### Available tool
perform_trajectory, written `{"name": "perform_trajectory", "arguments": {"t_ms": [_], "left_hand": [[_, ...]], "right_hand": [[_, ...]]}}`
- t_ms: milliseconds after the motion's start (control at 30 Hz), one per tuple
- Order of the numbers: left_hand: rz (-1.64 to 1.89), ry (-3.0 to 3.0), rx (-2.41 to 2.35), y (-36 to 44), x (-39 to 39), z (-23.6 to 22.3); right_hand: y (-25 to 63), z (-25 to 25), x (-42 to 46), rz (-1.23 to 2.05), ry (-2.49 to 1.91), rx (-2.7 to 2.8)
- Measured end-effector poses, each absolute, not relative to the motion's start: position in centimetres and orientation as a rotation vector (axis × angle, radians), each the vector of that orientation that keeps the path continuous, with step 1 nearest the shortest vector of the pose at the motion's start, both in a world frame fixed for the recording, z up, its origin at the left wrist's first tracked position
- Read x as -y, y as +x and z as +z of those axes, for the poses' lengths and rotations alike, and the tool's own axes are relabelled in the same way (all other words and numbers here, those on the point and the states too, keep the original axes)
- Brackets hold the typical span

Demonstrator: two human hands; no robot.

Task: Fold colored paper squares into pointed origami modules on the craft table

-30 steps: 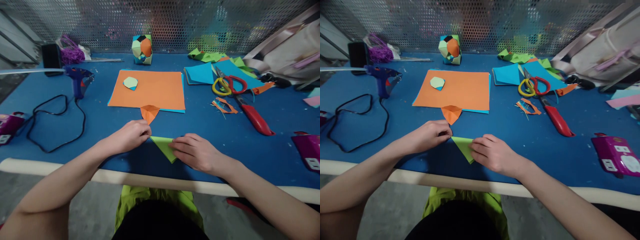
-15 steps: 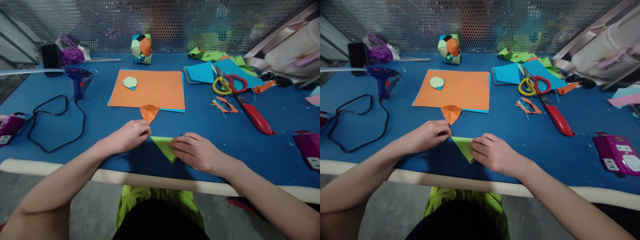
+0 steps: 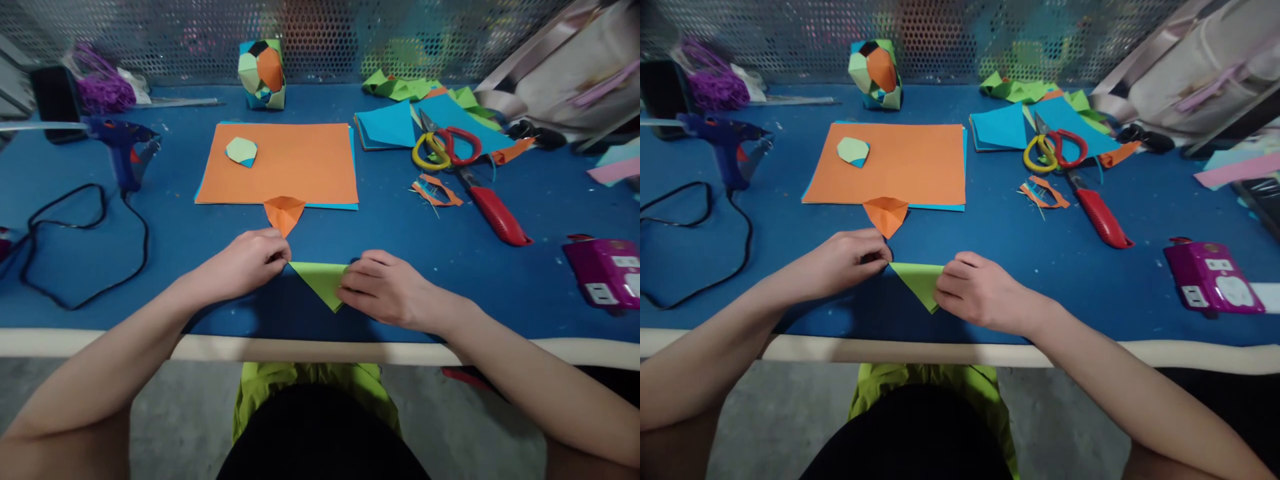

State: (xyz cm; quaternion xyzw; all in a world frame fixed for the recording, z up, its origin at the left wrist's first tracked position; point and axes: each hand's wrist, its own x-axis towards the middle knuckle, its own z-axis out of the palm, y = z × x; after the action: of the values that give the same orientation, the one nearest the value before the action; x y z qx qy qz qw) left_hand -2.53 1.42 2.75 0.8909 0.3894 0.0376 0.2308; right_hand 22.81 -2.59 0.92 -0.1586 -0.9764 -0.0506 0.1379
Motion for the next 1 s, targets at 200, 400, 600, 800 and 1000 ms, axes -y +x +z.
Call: {"name": "perform_trajectory", "arguments": {"t_ms": [200,400,600,800,1000], "left_hand": [[0.093,2.436,-1.072,-2.36,-1.40,2.99],[0.087,2.413,-1.085,-2.33,-1.33,3.10],[0.096,2.388,-1.091,-2.29,-1.30,3.13],[0.094,2.375,-1.084,-2.23,-1.34,3.33],[0.105,2.386,-1.079,-2.37,-1.31,3.22]], "right_hand": [[22.81,1.25,2.62,-0.127,-0.471,2.854],[22.82,1.62,2.73,-0.178,-0.506,2.905],[22.92,1.76,2.94,-0.211,-0.494,2.892],[22.94,1.77,3.06,-0.206,-0.500,2.920],[22.95,1.67,3.05,-0.172,-0.482,2.880]]}}
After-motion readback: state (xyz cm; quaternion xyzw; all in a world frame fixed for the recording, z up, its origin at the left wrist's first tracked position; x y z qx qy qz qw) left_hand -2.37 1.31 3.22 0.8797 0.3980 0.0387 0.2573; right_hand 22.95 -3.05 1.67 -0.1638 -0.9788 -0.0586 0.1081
